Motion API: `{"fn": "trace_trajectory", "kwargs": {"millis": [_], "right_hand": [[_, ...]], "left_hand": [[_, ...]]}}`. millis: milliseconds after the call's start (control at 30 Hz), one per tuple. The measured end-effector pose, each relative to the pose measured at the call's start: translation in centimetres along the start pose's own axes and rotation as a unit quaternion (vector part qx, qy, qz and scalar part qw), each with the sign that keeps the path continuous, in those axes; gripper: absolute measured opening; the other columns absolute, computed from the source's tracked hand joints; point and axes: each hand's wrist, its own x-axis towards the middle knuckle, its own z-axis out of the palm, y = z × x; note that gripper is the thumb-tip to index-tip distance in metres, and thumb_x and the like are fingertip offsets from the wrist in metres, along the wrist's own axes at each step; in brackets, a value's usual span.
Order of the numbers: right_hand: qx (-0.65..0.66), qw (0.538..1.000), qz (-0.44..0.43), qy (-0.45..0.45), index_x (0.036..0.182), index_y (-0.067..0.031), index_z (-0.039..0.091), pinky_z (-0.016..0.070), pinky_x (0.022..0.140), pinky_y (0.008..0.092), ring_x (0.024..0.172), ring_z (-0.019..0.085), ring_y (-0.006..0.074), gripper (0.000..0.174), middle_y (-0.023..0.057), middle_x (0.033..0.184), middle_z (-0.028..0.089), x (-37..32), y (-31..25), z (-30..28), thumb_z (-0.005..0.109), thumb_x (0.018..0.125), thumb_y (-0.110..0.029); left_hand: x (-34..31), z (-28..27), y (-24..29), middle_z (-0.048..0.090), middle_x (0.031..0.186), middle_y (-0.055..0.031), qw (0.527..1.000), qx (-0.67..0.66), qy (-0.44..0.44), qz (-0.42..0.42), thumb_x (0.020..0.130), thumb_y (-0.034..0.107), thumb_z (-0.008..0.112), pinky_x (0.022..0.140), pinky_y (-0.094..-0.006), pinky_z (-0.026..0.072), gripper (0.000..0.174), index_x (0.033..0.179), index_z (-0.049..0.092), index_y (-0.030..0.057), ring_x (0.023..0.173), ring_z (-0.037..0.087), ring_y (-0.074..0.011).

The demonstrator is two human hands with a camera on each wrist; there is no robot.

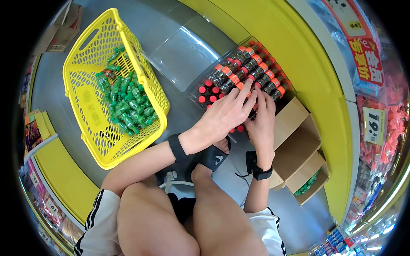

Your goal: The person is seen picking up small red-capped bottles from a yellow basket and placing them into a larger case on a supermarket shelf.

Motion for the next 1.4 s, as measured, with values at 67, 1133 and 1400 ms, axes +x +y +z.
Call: {"fn": "trace_trajectory", "kwargs": {"millis": [67,1133,1400], "right_hand": [[-0.009,1.000,-0.012,0.002,0.148,-0.0080,0.059,0.0467,0.113,0.0474,0.133,0.054,0.0390,0.076,0.0159,0.146,0.058,-0.5,-1.3,-1.1,0.083,0.076,0.001],[-0.025,0.871,-0.461,-0.168,0.124,-0.0063,0.069,0.0506,0.100,0.0452,0.115,0.063,0.0340,0.037,0.0120,0.118,0.068,4.0,-27.3,2.6,0.078,0.089,-0.013],[0.010,0.872,-0.448,-0.196,0.124,-0.0034,0.068,0.0546,0.096,0.0511,0.112,0.067,0.0424,0.044,0.0195,0.114,0.072,6.8,-31.8,10.3,0.079,0.083,-0.013]], "left_hand": [[-0.3,-1.4,-0.5,0.056,0.142,-0.0220,1.000,0.001,0.023,0.004,0.080,0.004,0.073,0.080,-0.0286,0.0648,0.058,0.136,0.059,-0.0085,0.117,0.063,-0.0289],[-20.3,-17.5,-15.3,0.067,0.098,-0.0169,0.986,-0.024,0.079,-0.143,0.090,0.007,0.070,0.083,-0.0473,0.0596,0.014,0.101,0.068,-0.0017,0.099,0.068,-0.0364],[-22.7,-16.2,-19.1,0.067,0.097,-0.0204,0.971,0.010,0.086,-0.222,0.087,0.001,0.067,0.082,-0.0493,0.0594,0.011,0.096,0.067,-0.0047,0.096,0.068,-0.0397]]}}
